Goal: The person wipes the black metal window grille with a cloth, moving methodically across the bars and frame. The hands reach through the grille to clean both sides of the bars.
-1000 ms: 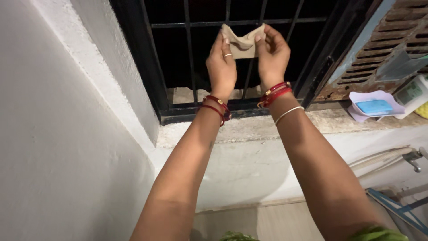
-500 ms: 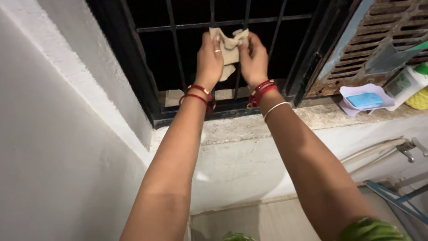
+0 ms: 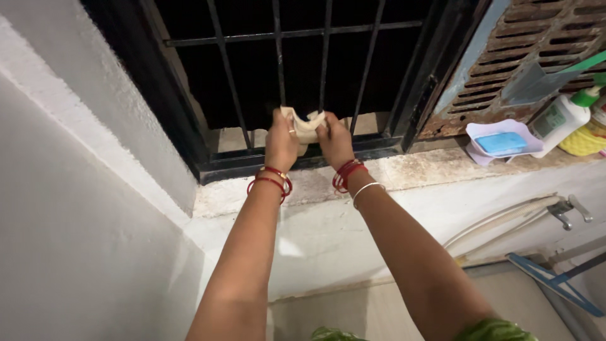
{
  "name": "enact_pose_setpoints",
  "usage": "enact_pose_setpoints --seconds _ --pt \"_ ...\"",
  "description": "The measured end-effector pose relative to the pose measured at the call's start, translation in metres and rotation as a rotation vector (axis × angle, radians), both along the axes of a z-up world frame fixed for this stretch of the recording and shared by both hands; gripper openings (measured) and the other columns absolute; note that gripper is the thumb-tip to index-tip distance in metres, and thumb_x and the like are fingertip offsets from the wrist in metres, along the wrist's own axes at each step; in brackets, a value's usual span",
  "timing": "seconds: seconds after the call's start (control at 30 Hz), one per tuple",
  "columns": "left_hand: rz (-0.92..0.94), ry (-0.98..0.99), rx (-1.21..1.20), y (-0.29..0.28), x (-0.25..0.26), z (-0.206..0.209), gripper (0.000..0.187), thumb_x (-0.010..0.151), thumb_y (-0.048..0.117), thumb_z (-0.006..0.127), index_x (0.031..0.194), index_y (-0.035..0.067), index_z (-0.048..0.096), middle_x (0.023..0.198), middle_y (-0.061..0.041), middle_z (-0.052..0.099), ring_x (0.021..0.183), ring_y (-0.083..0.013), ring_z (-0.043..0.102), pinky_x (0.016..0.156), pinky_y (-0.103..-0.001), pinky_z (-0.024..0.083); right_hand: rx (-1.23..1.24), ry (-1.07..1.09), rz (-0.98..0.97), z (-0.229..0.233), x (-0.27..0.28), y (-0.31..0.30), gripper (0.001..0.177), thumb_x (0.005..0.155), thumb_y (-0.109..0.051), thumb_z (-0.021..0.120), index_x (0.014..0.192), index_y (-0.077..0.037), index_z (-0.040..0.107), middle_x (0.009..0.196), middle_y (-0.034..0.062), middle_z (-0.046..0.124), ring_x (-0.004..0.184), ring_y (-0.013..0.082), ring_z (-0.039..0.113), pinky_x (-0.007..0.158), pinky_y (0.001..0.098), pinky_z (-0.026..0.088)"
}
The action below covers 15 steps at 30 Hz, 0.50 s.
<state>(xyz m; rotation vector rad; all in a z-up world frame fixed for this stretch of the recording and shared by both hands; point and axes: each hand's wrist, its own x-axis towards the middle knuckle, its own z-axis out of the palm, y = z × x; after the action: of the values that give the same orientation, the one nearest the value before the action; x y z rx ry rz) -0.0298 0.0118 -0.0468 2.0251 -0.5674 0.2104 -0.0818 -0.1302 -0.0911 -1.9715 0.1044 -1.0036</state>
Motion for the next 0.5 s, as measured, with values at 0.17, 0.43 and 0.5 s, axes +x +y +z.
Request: enact_pose_setpoints --seconds 0.17,0.43,0.5 --pt "0.077 0.011 0.054 -0.003 -0.009 -0.006 0.032 0.108 0.031 0.039 0.120 0.003 0.047 0.103 -0.029 0.071 0.098 -0.0507 0.066 0.079 -0.058 0.051 0.022 0.034 0.023 -0.003 -0.004 -0.002 0.027 0.101 -0.011 0.061 0.128 -0.007 0.063 0.099 0.0163 0.075 0.088 0.0237 0.075 0.078 0.0341 0.056" --pt "0.121 -0.110 0.051 -0.005 -0.012 -0.012 0.030 0.108 0.030 0.040 0.119 0.003 0.049 0.102 -0.029 0.071 0.097 -0.0523 0.065 0.079 -0.061 0.049 -0.043 0.004 0.049 0.002 -0.010 -0.003 0.028 0.099 -0.008 0.064 0.127 -0.008 0.062 0.090 0.0157 0.073 0.080 0.0232 0.073 0.070 0.0342 0.055" --pt "0.136 -0.108 0.055 -0.006 -0.012 -0.013 0.030 0.108 0.029 0.041 0.120 0.003 0.049 0.100 -0.030 0.070 0.096 -0.0529 0.064 0.079 -0.062 0.048 -0.010 0.110 0.048 0.003 -0.009 -0.004 0.027 0.099 -0.008 0.064 0.126 -0.008 0.062 0.083 0.0157 0.072 0.072 0.0248 0.070 0.067 0.0353 0.054"
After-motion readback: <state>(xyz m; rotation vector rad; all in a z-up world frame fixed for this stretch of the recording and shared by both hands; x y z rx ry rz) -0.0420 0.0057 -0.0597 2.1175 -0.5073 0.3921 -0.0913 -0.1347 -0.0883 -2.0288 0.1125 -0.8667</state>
